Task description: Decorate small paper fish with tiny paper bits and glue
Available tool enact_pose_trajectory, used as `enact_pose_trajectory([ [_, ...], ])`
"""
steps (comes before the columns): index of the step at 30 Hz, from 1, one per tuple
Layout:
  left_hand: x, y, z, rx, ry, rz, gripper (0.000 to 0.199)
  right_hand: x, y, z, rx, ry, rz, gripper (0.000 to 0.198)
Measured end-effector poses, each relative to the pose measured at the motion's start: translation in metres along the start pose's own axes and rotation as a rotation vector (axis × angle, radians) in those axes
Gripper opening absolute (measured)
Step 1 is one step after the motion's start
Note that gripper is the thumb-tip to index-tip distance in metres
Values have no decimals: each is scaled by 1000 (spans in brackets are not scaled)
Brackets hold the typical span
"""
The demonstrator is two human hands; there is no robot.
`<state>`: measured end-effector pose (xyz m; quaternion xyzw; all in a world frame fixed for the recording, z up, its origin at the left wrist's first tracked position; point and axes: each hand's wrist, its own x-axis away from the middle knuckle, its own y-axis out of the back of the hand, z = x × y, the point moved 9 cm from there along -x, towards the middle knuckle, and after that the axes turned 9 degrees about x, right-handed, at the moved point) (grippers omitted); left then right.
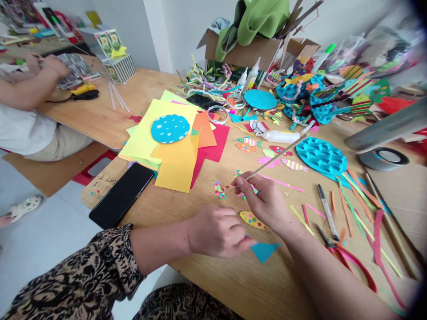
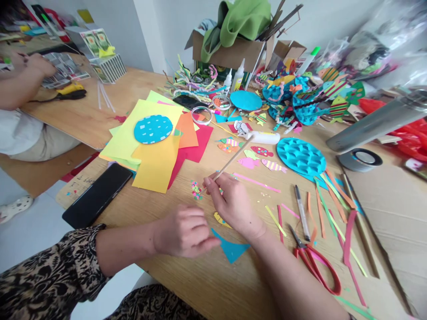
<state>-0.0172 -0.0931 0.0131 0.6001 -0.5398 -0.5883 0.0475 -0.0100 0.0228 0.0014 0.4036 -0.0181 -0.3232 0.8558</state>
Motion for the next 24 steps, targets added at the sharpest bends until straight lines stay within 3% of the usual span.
enact_pose_trajectory([
  [3, 4, 21, 21, -186, 162, -14, 31, 0, 6, -6, -23, -47, -44, 36],
  [5, 8, 28, 26, -259, 192, -8, 30, 0, 7, -8, -40, -58, -50, 36],
  [12, 16, 16, 30, -287, 199, 92, 30, -1, 5, -5, -41, -58, -34, 35],
  [19, 15, 16, 34, -261, 218, 97, 28, -1, 6, 3, -26, 4, -31, 34],
  [24, 15, 12, 31, -135, 153, 94, 29, -2, 7, 3, -20, -4, -34, 36],
])
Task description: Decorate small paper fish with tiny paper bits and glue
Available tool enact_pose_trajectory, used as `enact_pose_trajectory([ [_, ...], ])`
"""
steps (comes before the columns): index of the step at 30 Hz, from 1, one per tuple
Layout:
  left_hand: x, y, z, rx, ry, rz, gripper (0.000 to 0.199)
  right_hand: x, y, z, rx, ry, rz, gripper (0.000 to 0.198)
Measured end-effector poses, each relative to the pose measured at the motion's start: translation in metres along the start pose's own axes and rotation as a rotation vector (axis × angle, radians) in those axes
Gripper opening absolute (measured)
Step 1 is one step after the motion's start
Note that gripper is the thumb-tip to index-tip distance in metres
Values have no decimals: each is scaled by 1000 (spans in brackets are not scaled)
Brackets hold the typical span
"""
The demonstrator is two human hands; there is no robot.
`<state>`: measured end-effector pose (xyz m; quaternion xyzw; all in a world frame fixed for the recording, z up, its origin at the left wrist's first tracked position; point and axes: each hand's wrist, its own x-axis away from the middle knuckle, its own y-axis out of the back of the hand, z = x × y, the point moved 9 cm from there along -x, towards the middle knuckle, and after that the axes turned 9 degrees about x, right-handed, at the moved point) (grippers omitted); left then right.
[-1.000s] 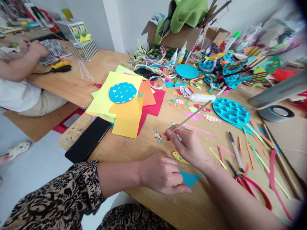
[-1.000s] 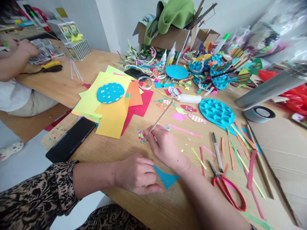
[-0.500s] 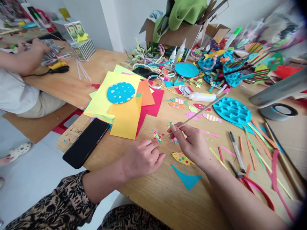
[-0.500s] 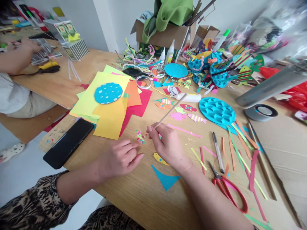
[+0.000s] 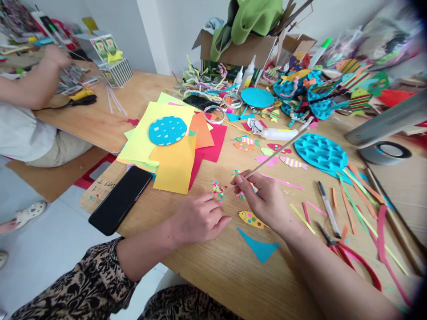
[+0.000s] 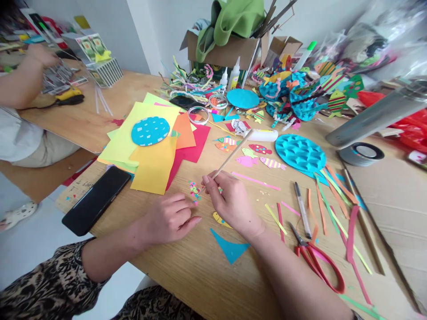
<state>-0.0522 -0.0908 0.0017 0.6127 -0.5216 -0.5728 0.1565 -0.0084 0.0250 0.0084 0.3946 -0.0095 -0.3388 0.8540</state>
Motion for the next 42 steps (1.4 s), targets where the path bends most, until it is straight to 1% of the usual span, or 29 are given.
enact_pose_trajectory([
  [4, -1, 1, -1, 27, -13, -11, 30, 0, 0, -1, 2, -4, 3, 37],
  [7, -2, 5, 0, 25, -12, -41, 27, 0, -3, 2, 10, 26, 34, 36],
  [12, -1, 2, 1, 30, -19, -6, 29, 1, -9, 3, 59, 77, 66, 38],
  [15, -1, 2, 1, 15, -31, -3, 32, 2, -14, 6, 53, 108, 123, 36],
  [18, -1, 6, 0, 16, -32, -28, 31, 5, -19, 11, 32, 149, 201, 34],
  [20, -1, 7, 0, 22, -39, -34, 28, 6, -20, 12, 31, 159, 227, 32],
  [22, 0, 5, 0, 13, -40, -9, 27, 6, -20, 12, 39, 161, 239, 33],
  [26, 1, 0, 3, -21, -20, 46, 31, 6, -21, 12, 52, 167, 251, 35],
  [31, 2, 0, 4, -32, -21, 48, 32, 6, -20, 12, 39, 154, 249, 36],
  [36, 1, 2, 2, -24, -36, 32, 28, 5, -19, 12, 30, 162, 226, 34],
  [42, 0, 1, 3, -73, -30, 64, 29, 6, -16, 13, 26, 168, 203, 32],
])
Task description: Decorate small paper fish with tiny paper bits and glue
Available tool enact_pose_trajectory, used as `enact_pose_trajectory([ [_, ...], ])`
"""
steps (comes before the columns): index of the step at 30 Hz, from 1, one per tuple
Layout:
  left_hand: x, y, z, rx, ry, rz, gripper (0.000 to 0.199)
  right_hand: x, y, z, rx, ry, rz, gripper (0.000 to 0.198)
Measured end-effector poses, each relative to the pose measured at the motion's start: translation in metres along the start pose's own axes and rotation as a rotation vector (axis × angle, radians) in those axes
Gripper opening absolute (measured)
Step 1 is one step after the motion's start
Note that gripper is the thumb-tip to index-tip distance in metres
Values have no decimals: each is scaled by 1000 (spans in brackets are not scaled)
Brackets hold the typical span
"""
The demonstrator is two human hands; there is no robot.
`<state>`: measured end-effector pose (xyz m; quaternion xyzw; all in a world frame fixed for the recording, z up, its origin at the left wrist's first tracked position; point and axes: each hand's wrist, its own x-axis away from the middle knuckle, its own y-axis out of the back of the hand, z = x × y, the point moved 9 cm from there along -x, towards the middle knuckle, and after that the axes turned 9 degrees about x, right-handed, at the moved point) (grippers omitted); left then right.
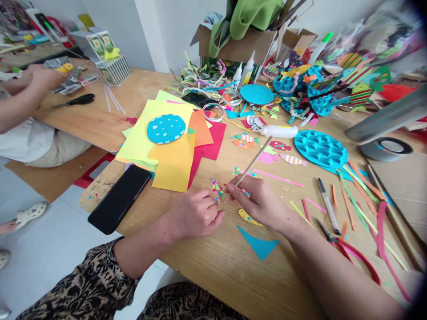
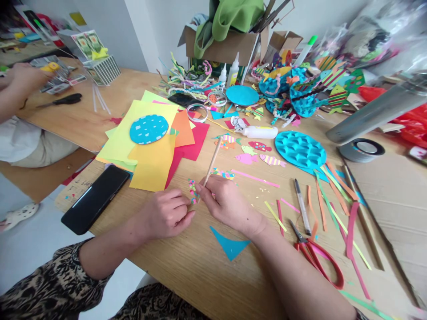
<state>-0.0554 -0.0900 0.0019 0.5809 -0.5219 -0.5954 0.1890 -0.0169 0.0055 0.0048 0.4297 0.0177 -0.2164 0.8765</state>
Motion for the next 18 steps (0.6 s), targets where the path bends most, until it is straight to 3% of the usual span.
enact_pose_trajectory([
  [18, -2, 6, 3, 52, -8, 0, 24, 0, 0, 3, 5, 41, -30, 30],
])
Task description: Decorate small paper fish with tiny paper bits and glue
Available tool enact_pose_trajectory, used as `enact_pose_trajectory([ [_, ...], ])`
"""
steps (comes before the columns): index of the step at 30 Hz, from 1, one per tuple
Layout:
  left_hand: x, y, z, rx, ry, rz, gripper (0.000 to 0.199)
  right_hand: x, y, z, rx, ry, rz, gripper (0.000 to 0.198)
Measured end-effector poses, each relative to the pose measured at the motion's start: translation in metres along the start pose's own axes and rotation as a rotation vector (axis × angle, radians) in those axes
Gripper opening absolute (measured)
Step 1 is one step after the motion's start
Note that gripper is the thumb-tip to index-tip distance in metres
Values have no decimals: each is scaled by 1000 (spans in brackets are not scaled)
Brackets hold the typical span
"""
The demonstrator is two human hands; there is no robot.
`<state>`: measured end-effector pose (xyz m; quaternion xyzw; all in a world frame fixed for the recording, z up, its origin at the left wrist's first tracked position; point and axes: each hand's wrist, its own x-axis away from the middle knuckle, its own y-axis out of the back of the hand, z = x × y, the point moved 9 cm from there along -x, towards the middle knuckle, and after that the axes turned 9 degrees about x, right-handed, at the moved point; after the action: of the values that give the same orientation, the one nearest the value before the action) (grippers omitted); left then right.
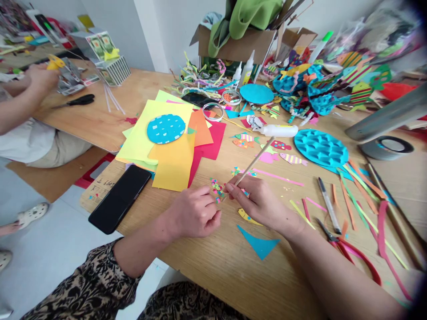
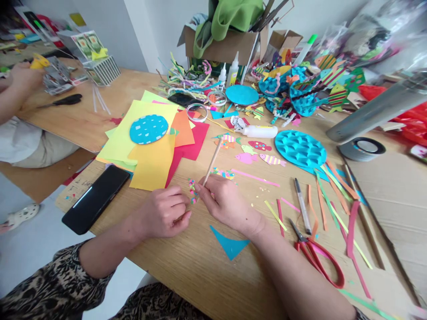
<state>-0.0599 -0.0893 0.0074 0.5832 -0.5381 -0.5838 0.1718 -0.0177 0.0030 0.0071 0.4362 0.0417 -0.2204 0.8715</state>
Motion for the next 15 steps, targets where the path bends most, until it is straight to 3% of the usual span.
enact_pose_trajectory([
  [15, 1, -3, -2, 14, -33, 34, 24, 0, -8, -1, 26, 7, 23, 29],
])
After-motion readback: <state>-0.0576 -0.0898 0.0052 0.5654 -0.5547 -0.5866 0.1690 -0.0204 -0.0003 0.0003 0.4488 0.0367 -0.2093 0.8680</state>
